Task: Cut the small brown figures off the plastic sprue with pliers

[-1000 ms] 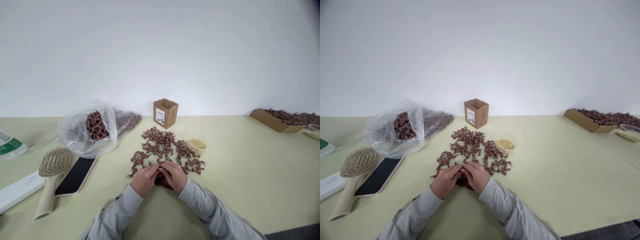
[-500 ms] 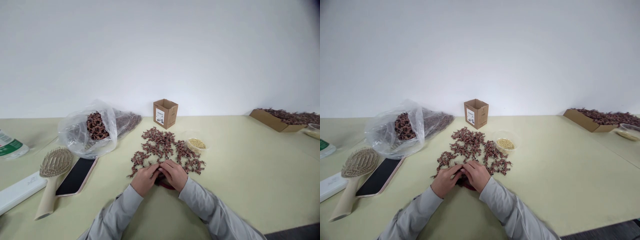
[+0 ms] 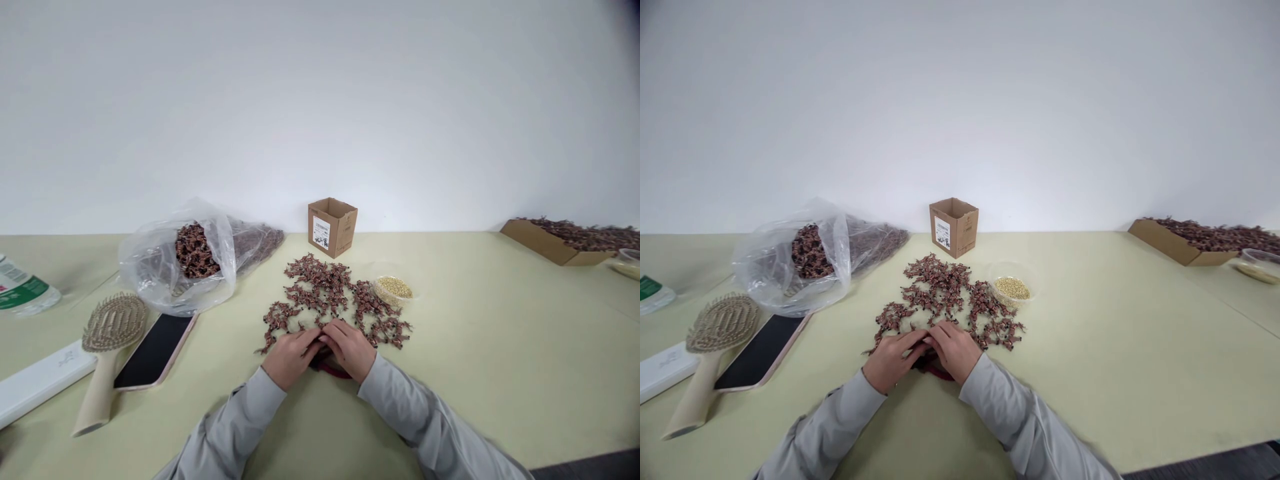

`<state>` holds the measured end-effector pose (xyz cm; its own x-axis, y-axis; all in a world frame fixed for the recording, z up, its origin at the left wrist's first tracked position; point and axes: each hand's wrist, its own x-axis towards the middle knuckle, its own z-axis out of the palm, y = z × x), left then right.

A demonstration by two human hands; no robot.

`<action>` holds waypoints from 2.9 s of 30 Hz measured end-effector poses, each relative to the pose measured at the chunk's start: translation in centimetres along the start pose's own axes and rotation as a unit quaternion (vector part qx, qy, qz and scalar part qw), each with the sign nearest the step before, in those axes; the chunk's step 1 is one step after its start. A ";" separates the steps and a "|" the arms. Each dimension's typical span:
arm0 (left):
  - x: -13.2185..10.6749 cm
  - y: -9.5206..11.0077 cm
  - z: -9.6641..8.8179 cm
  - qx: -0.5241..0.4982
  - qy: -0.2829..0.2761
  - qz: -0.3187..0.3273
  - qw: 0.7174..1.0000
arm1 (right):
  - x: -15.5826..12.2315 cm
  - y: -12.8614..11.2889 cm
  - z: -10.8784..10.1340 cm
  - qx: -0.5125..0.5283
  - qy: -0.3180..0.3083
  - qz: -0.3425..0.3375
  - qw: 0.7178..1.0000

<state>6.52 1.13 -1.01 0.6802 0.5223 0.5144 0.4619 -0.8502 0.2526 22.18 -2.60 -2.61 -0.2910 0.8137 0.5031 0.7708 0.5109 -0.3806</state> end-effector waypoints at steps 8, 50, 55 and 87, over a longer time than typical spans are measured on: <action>0.0 -0.1 0.0 -0.005 0.009 0.016 1.000 | 0.0 0.1 0.1 0.028 0.021 -0.023 0.999; 0.1 -0.1 -0.4 0.044 0.046 0.047 0.997 | 0.8 -0.1 -0.7 0.396 0.010 0.239 0.887; 0.1 0.1 -0.6 0.061 0.051 0.054 0.995 | 0.9 -0.4 -1.0 0.403 0.025 0.242 0.882; -0.5 -0.4 -0.5 0.002 0.179 0.047 0.983 | 0.9 -0.7 -1.0 0.548 0.029 0.273 0.790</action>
<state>5.70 1.16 -1.02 0.4766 0.3851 0.7903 0.4097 -0.8927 0.1879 21.95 -2.54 -1.10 -0.0330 0.9980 0.0537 -0.1919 0.0464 -0.9803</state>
